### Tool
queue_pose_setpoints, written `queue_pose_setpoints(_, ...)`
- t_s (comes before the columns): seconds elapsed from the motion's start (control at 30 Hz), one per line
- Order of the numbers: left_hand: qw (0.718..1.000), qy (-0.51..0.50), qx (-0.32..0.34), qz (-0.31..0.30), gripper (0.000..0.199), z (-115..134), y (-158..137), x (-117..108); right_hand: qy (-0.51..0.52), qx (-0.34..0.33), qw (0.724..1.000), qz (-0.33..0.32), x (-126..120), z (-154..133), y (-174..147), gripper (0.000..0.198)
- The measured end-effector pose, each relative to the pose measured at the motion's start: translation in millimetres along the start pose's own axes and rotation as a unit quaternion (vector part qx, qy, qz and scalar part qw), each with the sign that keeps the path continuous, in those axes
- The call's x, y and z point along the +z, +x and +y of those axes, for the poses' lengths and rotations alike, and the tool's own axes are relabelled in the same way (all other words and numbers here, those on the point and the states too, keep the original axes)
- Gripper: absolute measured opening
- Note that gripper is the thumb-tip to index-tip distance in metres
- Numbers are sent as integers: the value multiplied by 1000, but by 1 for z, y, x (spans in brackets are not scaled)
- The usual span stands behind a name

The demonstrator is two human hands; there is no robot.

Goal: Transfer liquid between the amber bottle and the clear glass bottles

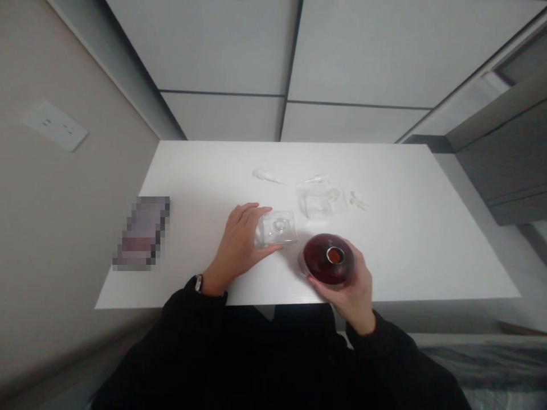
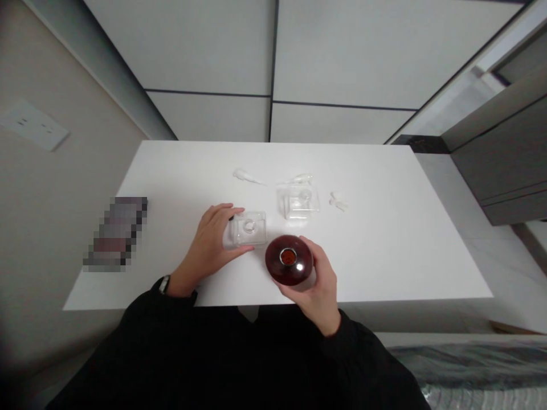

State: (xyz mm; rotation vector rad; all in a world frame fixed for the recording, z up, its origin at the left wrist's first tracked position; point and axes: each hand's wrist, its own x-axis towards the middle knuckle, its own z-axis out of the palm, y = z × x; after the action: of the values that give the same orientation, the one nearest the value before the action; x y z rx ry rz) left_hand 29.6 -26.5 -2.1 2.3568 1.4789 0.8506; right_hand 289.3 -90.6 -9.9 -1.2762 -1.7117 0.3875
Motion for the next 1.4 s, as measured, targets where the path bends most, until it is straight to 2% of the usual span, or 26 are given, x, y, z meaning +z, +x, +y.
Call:
queue_pose_setpoints(0.17,999,-16,30,-33,82,2,1,-1,-46,-49,998,-2,-32,11,13,83)
queue_pose_setpoints(0.27,997,-50,40,-51,97,2,2,-3,-76,-74,994,-19,-42,17,22,85)
queue_pose_setpoints(0.37,994,-97,50,-20,108,1,2,-8,-104,-94,990,-34,-46,19,29,85)
queue_pose_setpoints(0.5,993,-90,53,51,79,1,1,-14,-123,-123,984,-44,-46,17,40,85)
queue_pose_setpoints(0.67,979,-100,-5,179,31,4,0,-15,-156,-186,968,-60,-45,14,55,83)
queue_pose_setpoints(0.8,970,-92,-26,223,17,5,1,-16,-178,-216,957,-71,-45,14,62,82)
queue_pose_setpoints(0.87,968,-79,-26,237,15,4,2,-16,-187,-223,954,-78,-45,14,64,82)
queue_pose_setpoints(1.0,966,-46,-22,253,25,2,3,-15,-207,-241,944,-88,-44,13,68,82)
queue_pose_setpoints(1.17,972,-27,-25,231,35,2,4,-17,-220,-280,930,-87,-44,8,76,81)
queue_pose_setpoints(1.4,974,-20,-40,224,34,1,4,-15,-248,-306,915,-91,-45,6,81,82)
